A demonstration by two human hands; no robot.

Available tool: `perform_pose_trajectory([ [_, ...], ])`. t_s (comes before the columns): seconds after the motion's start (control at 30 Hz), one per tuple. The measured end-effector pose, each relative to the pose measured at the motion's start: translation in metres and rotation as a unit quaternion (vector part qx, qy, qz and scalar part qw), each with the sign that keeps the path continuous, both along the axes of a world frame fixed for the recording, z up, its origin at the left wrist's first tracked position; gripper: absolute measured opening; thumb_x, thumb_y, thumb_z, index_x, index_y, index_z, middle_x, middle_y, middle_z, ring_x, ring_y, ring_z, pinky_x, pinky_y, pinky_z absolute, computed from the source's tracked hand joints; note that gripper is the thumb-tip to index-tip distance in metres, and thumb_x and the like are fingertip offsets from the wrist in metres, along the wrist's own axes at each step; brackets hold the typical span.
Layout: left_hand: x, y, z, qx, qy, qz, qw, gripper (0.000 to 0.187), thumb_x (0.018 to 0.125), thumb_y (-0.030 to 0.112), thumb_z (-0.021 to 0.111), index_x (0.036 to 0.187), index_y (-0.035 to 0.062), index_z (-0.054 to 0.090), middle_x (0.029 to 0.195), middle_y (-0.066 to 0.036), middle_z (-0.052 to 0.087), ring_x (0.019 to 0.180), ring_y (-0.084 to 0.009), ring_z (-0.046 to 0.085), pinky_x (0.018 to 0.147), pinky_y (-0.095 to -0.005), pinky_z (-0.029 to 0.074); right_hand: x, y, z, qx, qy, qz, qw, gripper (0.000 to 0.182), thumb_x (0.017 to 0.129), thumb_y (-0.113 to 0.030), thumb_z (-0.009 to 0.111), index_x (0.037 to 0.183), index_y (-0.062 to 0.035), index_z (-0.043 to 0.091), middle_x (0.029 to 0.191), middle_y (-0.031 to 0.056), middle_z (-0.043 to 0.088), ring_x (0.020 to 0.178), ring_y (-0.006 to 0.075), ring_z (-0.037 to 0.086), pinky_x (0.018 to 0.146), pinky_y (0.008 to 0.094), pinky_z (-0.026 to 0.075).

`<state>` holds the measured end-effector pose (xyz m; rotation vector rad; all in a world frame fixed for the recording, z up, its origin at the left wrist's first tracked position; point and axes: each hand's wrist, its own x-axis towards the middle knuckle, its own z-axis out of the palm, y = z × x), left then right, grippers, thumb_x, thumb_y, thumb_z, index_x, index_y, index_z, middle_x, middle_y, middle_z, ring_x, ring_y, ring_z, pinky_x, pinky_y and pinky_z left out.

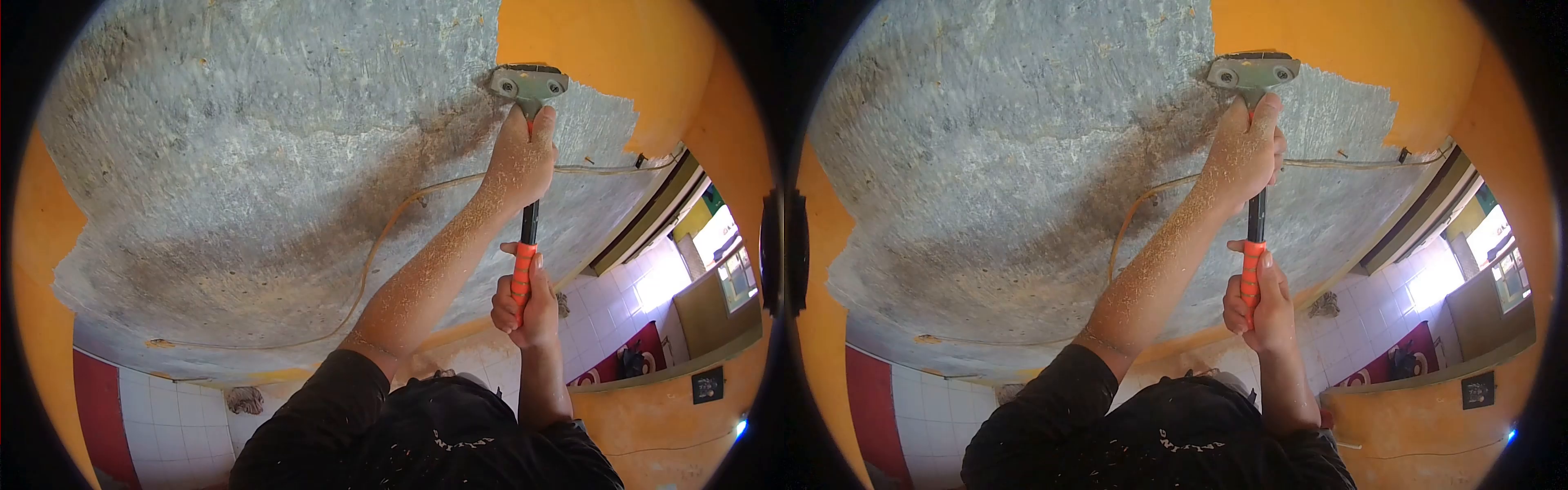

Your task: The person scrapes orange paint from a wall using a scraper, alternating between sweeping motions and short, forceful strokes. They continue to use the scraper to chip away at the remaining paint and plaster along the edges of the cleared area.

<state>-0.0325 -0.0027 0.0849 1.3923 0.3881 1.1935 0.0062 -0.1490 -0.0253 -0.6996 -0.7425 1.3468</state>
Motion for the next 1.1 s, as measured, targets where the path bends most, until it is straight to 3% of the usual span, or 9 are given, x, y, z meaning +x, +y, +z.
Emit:
perform_pose_trajectory([
  [0.1, 0.001, 0.007, -0.02, 0.12, 0.022, 0.067, 0.99, 0.027, 0.101, 0.033, 0.045, 0.091, 0.009, 0.039, 0.057, 0.003, 0.038, 0.04, -0.0074, 0.037, 0.036, -0.0265, 0.032, 0.0, -0.007, -0.007, -0.036, -0.016, 0.02, 0.999, 0.054, 0.104, -0.052, 0.026, 0.134, -0.0102, 0.043, 0.048, 0.0007, 0.031, 0.033, 0.0111, 0.028, 0.033, 0.0273, 0.026],
  [0.13, 0.002, 0.002, -0.028, 0.003, 0.003, 0.016, 1.0, 0.027, 0.101, 0.033, 0.045, 0.091, 0.0089, 0.04, 0.056, 0.003, 0.038, 0.04, -0.0077, 0.037, 0.036, -0.0261, 0.032, -0.001, -0.011, -0.008, -0.032, 0.024, 0.02, 0.999, 0.052, 0.106, -0.046, 0.028, 0.131, -0.0035, 0.044, 0.049, 0.0013, 0.036, 0.033, 0.0107, 0.031, 0.034, 0.0255, 0.03],
  [0.23, -0.002, -0.004, -0.015, -0.01, 0.001, -0.003, 1.0, 0.028, 0.1, 0.034, 0.045, 0.09, 0.0087, 0.039, 0.057, 0.003, 0.038, 0.04, -0.0078, 0.037, 0.037, -0.0264, 0.032, 0.001, -0.007, -0.009, -0.02, 0.005, 0.014, 1.0, 0.053, 0.106, -0.046, 0.028, 0.131, -0.0029, 0.044, 0.049, 0.0009, 0.036, 0.033, 0.0106, 0.031, 0.034, 0.0255, 0.03],
  [0.37, 0.009, -0.001, 0.01, 0.011, 0.002, 0.025, 1.0, 0.029, 0.1, 0.034, 0.045, 0.089, 0.008, 0.04, 0.056, 0.003, 0.037, 0.04, -0.0084, 0.036, 0.037, -0.0277, 0.032, 0.01, 0.003, 0.012, 0.006, -0.046, -0.006, 0.999, 0.053, 0.105, -0.046, 0.029, 0.13, -0.0026, 0.045, 0.049, 0.0008, 0.036, 0.034, 0.01, 0.033, 0.034, 0.0252, 0.03],
  [0.5, 0.007, -0.011, -0.008, -0.035, 0.0, 0.008, 0.999, 0.028, 0.1, 0.034, 0.045, 0.089, 0.0082, 0.04, 0.055, 0.003, 0.037, 0.039, -0.0081, 0.035, 0.036, -0.0273, 0.033, 0.017, -0.008, 0.0, -0.031, -0.054, 0.018, 0.998, 0.053, 0.104, -0.05, 0.028, 0.131, -0.0073, 0.044, 0.048, 0.0008, 0.032, 0.033, 0.0103, 0.03, 0.033, 0.026, 0.029],
  [0.63, 0.011, -0.009, -0.005, -0.023, -0.012, 0.024, 0.999, 0.028, 0.1, 0.034, 0.045, 0.095, 0.0064, 0.044, 0.054, 0.004, 0.036, 0.039, -0.0075, 0.034, 0.036, -0.0266, 0.032, 0.023, 0.0, -0.005, -0.016, -0.048, 0.035, 0.998, 0.052, 0.105, -0.049, 0.028, 0.131, -0.0066, 0.044, 0.048, 0.0015, 0.034, 0.033, 0.0103, 0.031, 0.033, 0.0259, 0.029],
  [0.67, 0.011, -0.006, 0.002, -0.014, -0.017, 0.032, 0.999, 0.032, 0.1, 0.036, 0.044, 0.099, 0.0043, 0.045, 0.055, 0.004, 0.036, 0.04, -0.007, 0.034, 0.037, -0.0261, 0.031, 0.023, 0.003, 0.005, -0.003, -0.043, 0.034, 0.999, 0.054, 0.105, -0.047, 0.029, 0.129, -0.0014, 0.046, 0.05, 0.002, 0.038, 0.035, 0.0104, 0.033, 0.035, 0.0253, 0.031],
  [0.93, 0.01, -0.012, -0.007, -0.043, 0.007, 0.047, 0.998, 0.037, 0.102, 0.039, 0.043, 0.107, 0.0024, 0.045, 0.057, 0.004, 0.036, 0.041, -0.0062, 0.034, 0.038, -0.0251, 0.031, 0.031, 0.004, -0.008, 0.015, -0.097, 0.054, 0.994, 0.054, 0.104, -0.049, 0.03, 0.13, -0.0031, 0.043, 0.049, 0.0022, 0.037, 0.034, 0.0112, 0.033, 0.033, 0.0265, 0.03],
  [1.1, 0.017, -0.009, 0.018, -0.001, -0.006, 0.071, 0.997, 0.037, 0.102, 0.039, 0.043, 0.109, 0.0026, 0.045, 0.057, 0.004, 0.037, 0.041, -0.0064, 0.034, 0.037, -0.0249, 0.03, 0.039, 0.015, 0.011, 0.036, -0.135, 0.033, 0.99, 0.053, 0.105, -0.048, 0.03, 0.128, -0.0025, 0.045, 0.05, 0.0023, 0.037, 0.035, 0.0103, 0.034, 0.034, 0.0257, 0.031],
])
